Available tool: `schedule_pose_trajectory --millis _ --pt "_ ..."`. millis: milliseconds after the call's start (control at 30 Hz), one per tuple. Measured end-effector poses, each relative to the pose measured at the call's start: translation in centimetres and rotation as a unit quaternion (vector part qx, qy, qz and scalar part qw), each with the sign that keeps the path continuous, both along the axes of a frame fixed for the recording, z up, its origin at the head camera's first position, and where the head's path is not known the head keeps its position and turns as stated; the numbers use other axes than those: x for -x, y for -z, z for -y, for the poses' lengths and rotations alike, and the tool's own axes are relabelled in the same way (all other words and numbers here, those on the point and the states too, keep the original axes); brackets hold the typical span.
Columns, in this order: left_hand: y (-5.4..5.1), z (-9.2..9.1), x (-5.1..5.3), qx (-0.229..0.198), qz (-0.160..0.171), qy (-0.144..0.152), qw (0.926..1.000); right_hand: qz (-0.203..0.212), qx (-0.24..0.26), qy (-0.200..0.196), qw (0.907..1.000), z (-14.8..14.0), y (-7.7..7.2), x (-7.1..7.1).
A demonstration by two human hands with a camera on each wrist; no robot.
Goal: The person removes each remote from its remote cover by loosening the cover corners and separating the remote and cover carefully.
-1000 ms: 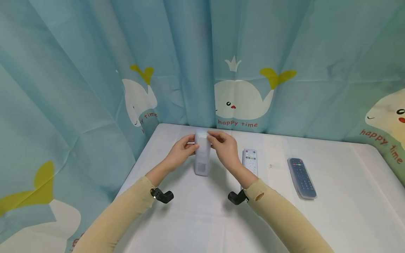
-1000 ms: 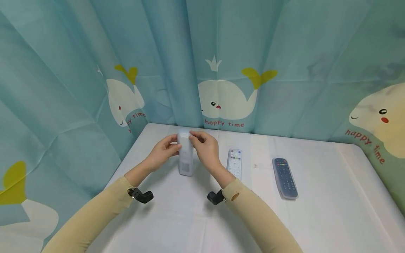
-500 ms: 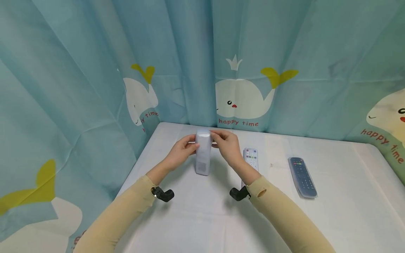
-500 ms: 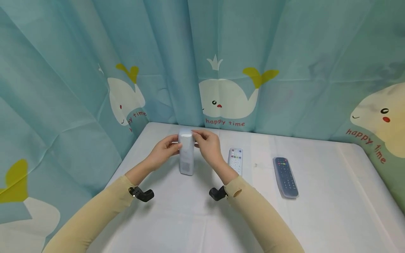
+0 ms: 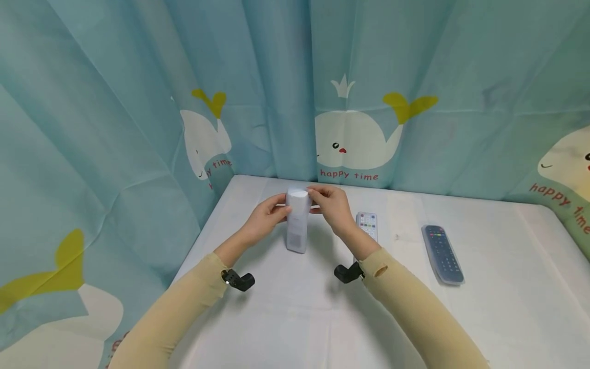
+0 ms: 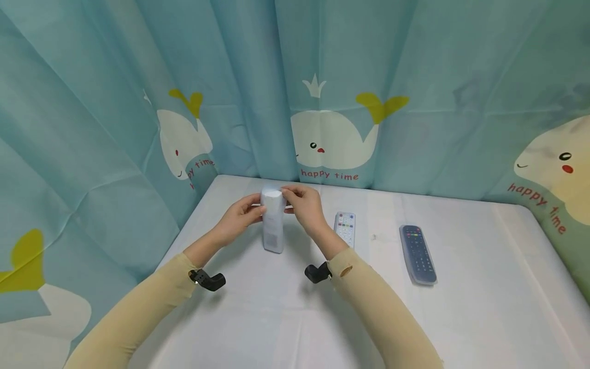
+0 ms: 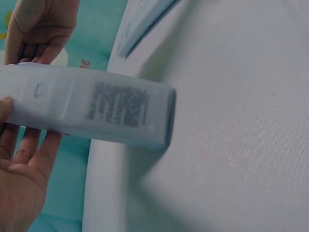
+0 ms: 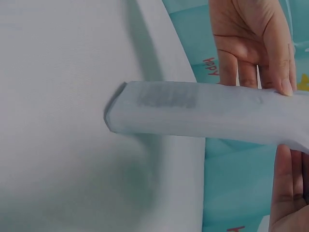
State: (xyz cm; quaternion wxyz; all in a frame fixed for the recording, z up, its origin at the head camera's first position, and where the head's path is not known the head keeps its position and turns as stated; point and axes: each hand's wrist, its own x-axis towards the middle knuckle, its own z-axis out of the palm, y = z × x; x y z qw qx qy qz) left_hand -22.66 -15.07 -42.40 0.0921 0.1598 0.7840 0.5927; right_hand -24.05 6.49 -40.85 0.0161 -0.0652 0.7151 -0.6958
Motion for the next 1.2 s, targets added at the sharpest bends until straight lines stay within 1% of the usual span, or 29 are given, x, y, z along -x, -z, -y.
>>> schedule_pose_trajectory --millis 167,333,400,533,667,800,900,1067,1133,1200 --pt "0.0 0.1 0.0 0.01 0.008 -0.002 0.9999 0.029 0.0 -0.001 0.9996 0.0 0.2 0.4" --pt "-0.1 0.1 0.1 0.005 0.013 0.007 0.9999 0.069 0.011 0.007 0.9975 0.4 0.5 0.8" --pt "-0.1 0.1 0.1 0.006 0.013 0.012 0.9998 0.077 0.011 0.013 0.9969 0.6 0.8 0.9" --pt "0.0 0.1 0.1 0.012 0.015 0.017 0.9997 0.069 -0.008 0.018 0.9974 1.0 1.1 0.9" --pt "0.0 0.1 0.2 0.006 0.015 0.024 0.9996 0.062 -0.017 0.019 0.9978 1.2 1.2 1.0" --pt "-0.2 0.2 0.2 -0.002 0.011 0.036 0.9993 0.073 -0.022 0.026 0.9967 1.5 1.2 1.1" --pt "-0.2 0.4 0.2 -0.005 0.006 0.04 0.9992 0.09 -0.023 0.027 0.9953 1.7 1.1 1.2" --pt "0.0 0.4 0.3 -0.008 0.005 0.033 0.9994 0.109 -0.034 0.018 0.9933 1.6 1.3 1.4" --pt "0.1 0.3 0.3 -0.008 0.006 0.03 0.9995 0.108 -0.037 0.018 0.9933 1.4 1.5 1.5" --pt "0.1 0.0 0.3 -0.01 0.005 0.029 0.9995 0.098 -0.033 0.02 0.9944 1.1 1.6 1.5"
